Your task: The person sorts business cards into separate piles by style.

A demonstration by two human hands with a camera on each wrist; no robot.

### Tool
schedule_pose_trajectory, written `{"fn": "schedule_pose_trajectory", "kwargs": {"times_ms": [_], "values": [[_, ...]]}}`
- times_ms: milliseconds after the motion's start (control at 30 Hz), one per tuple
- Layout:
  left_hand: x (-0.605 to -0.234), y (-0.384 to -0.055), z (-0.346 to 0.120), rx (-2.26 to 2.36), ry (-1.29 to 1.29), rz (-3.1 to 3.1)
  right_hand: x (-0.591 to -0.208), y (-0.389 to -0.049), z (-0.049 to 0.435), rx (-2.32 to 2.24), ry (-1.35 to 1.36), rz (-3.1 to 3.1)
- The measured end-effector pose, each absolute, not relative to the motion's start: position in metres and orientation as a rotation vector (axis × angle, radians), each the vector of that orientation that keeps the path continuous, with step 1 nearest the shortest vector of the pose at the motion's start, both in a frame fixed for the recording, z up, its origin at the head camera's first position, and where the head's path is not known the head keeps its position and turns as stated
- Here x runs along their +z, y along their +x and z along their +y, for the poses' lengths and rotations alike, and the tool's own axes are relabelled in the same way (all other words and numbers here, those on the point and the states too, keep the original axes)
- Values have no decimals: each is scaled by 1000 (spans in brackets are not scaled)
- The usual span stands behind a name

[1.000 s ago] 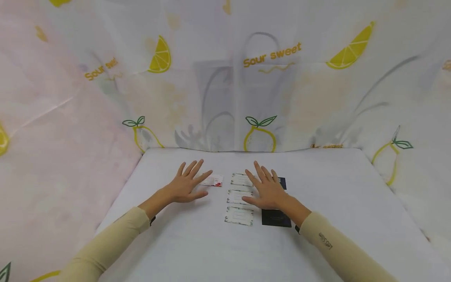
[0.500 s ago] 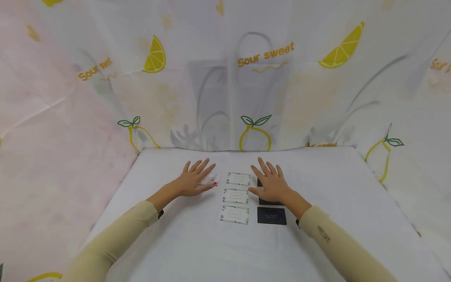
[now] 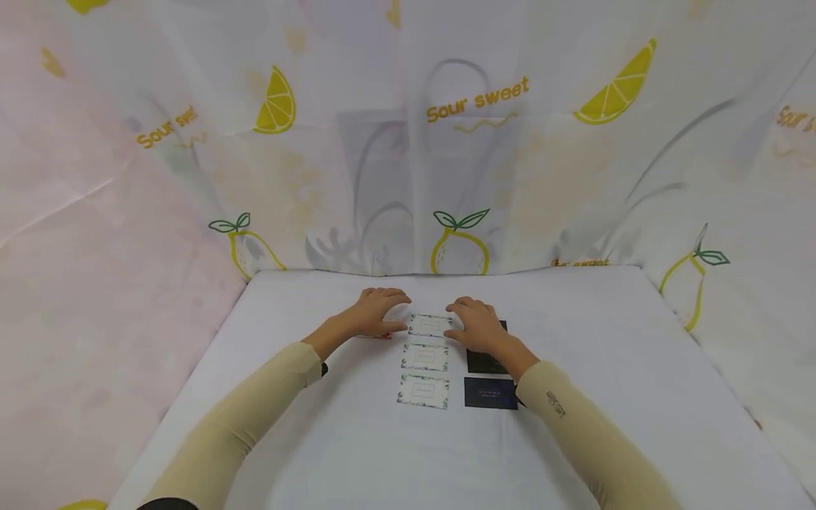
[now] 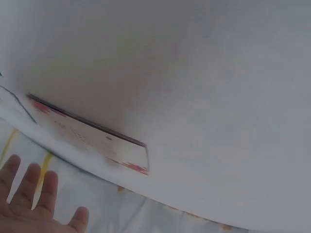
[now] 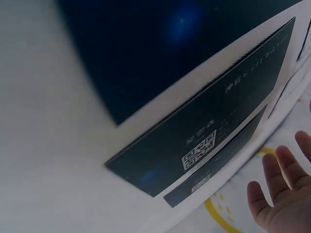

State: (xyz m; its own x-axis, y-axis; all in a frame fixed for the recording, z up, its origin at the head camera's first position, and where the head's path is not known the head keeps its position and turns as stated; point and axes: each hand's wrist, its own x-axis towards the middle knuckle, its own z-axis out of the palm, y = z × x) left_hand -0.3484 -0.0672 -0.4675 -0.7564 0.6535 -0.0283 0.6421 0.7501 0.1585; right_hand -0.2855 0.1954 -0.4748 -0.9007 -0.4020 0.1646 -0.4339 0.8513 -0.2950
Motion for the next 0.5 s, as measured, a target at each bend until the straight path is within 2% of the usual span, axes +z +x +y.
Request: {"fn": "schedule_pose_trajectory", "kwargs": {"times_ms": [200, 500], "values": [[-472, -357, -42, 177, 1051, 2804, -477, -296, 182, 532, 586, -2995], [-471, -359, -22, 129, 905, 2759, -473, -309, 167, 582, 519, -3153]]}}
